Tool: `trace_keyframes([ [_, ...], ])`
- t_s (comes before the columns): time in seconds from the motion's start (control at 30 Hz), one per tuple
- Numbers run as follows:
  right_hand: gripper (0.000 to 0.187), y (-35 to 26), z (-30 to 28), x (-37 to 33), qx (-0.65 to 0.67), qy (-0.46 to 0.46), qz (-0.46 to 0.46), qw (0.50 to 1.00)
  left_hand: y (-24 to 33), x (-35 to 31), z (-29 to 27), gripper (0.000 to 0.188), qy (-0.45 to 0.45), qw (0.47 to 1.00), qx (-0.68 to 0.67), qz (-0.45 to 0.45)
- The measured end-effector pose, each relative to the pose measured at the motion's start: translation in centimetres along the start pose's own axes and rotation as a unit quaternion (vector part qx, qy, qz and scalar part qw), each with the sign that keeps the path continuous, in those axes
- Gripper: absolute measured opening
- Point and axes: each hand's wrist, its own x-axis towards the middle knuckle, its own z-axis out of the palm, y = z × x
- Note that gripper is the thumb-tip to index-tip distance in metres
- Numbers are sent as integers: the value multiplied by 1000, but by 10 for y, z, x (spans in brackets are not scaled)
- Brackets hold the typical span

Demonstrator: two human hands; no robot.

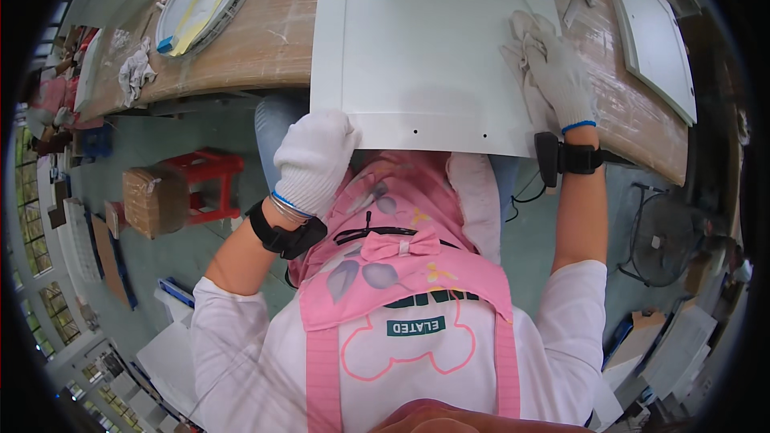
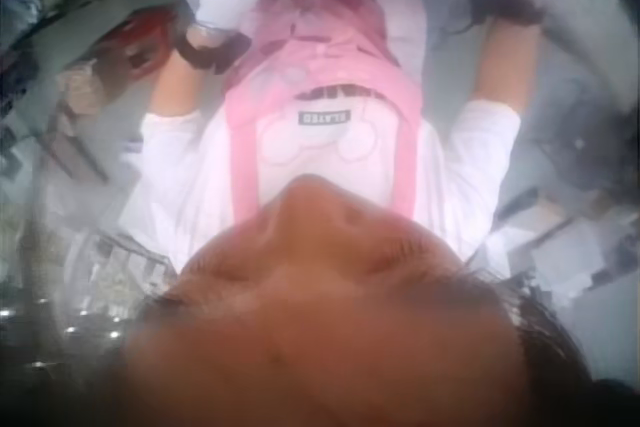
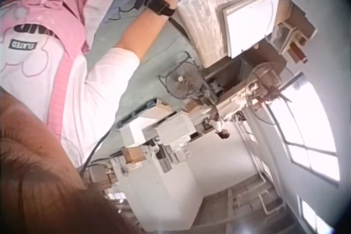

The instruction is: Applying filler material to a cabinet door and wiping it clean with a cloth.

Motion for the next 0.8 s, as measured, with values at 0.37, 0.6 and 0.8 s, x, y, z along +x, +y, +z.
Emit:
trace_keyframes([
  [0.37, 39, 6, 4, -1, 39, 43, -18, 998, -9, 4, -1, 19, 5, 1000, -12, 28],
  [0.6, 38, -3, -4, 1, 48, 15, 7, 999, 2, -2, 4, 19, -44, 991, -124, 10],
  [0.8, 34, -5, -3, -13, 26, 32, 10, 999, -24, 1, -7, 16, 4, 992, -113, 63],
])
